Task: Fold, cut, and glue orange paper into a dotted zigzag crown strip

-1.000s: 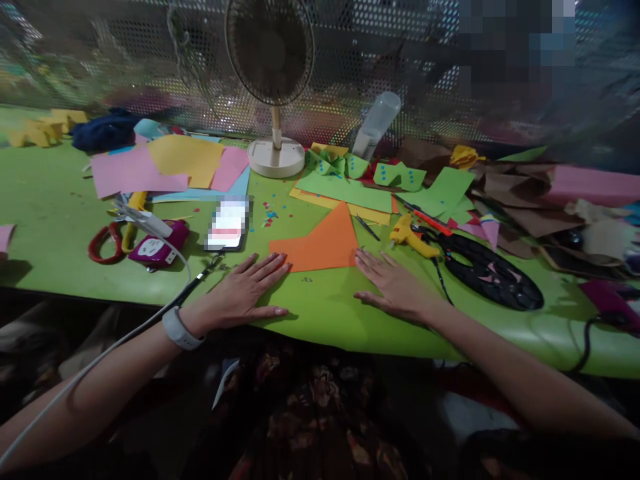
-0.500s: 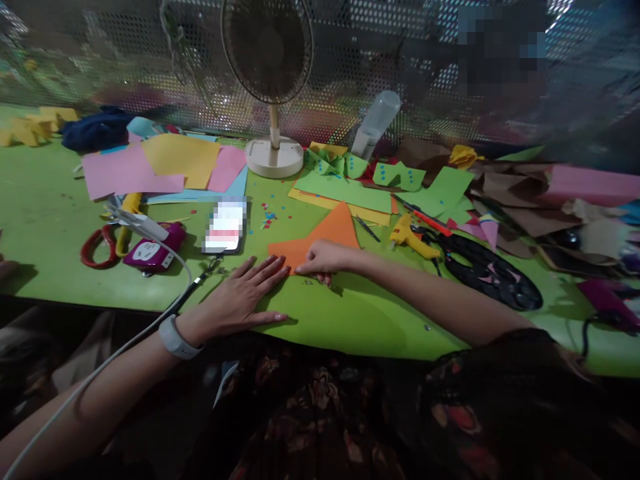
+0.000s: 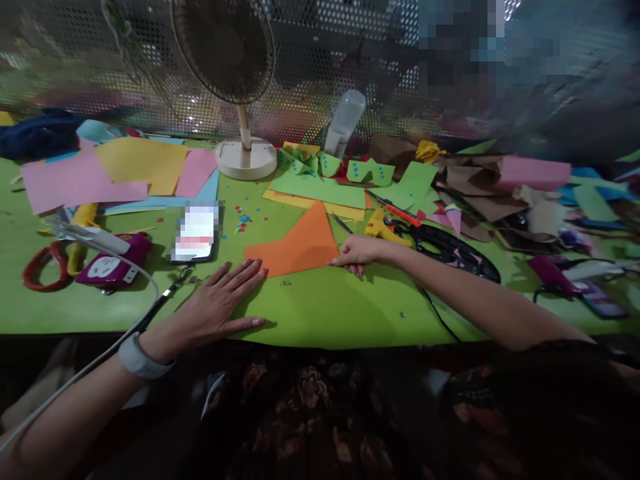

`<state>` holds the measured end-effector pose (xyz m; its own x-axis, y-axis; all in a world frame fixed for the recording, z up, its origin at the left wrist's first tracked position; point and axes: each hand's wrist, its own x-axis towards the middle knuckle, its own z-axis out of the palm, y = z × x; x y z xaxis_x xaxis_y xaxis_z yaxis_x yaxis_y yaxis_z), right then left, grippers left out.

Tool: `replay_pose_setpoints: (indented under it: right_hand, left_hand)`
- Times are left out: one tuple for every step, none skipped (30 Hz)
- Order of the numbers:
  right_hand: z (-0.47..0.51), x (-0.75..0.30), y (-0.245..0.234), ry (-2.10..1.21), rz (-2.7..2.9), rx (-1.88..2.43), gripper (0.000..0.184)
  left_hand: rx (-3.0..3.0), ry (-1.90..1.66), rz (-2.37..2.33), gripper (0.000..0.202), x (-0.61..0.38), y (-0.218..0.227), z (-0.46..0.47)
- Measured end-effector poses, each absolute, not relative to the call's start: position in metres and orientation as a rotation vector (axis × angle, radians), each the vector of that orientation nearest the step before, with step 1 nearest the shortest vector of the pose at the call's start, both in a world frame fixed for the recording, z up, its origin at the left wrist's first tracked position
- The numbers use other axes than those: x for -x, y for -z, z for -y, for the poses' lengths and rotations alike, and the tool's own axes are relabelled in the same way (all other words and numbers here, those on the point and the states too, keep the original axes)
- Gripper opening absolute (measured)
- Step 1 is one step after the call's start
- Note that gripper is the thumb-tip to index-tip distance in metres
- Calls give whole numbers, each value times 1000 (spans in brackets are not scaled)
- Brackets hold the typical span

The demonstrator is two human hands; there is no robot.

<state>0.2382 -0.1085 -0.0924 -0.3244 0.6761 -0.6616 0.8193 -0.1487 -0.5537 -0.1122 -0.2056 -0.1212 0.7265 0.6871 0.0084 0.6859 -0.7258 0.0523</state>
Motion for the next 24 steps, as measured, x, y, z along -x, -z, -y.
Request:
replay_pose_setpoints:
  right_hand:
    - [109,-247,93,1468,-1931,-1762,46]
    - [109,-254,94,1463,-1919,-1788,46]
    - [110,-260,96,1459,-1911,-1814,47]
    - [111,-266,97,1459,-1908,-1831,47]
    - [111,-271,98,1462,-1913,-1844,48]
    - [112,-275,99,1467,-1924,-1851,49]
    - [112,-279,100,1474,-1942,-1856,50]
    - [113,-281,101,1481,-1960,-1859,50]
    - [115,-284,101,1494,-1984,-1866,51]
    - [116,-285,100,1511,-2014,-1879,51]
    - [118,-286,100,1525,-2051,-1903,51]
    - [119,-286,99,1536,-2095,-1933,50]
    - [121,-285,98,1533,-2143,-1972,49]
    - [123,-284,97,1519,-2193,-2012,46]
    - [124,-281,96,1491,-2244,-2055,44]
    - [125,-278,96,1451,-2290,-2092,40]
    - [125,-274,95,1408,-2329,-2122,36]
    - [124,-269,95,1369,-2362,-2146,31]
    - [123,-264,95,1333,-2393,-2164,27]
    - [120,-259,95,1305,-2421,-2177,23]
    - [118,-254,95,1285,-2446,-2181,19]
    - [114,-248,95,1263,-2469,-2182,17]
    - [111,-243,95,1225,-2495,-2183,15]
    - [108,-238,96,1164,-2529,-2179,14]
  left_hand:
    - [-2873,-34,-1145,88,112,120,206]
    - [-2869,-24,-1147,87,111,119,206]
    - [-2866,-13,-1147,86,111,118,206]
    - [-2866,-6,-1145,85,111,118,206]
    - [-2868,-3,-1144,85,111,117,206]
    - [-2872,1,-1143,85,112,118,205]
    - [-2876,3,-1143,86,114,118,205]
    - [-2879,6,-1143,86,116,118,204]
    - [-2880,11,-1145,86,119,119,204]
    - [-2878,15,-1149,85,122,119,203]
    - [-2876,16,-1154,85,124,118,203]
    - [-2872,14,-1159,85,126,118,202]
    - [-2868,3,-1171,85,127,117,202]
    - [-2863,-18,-1187,85,127,117,201]
    - [-2858,-48,-1205,85,125,117,201]
    - [-2854,-79,-1219,86,123,116,200]
    - [-2853,-102,-1227,86,120,117,199]
    - [-2855,-117,-1227,86,116,118,197]
    - [-2861,-122,-1220,86,111,119,196]
    - [-2868,-119,-1210,87,107,120,195]
    - [-2878,-118,-1205,87,102,122,193]
    - [-2888,-122,-1205,87,98,124,192]
    - [-2895,-124,-1202,88,94,125,190]
    - [-2900,-120,-1195,88,91,126,189]
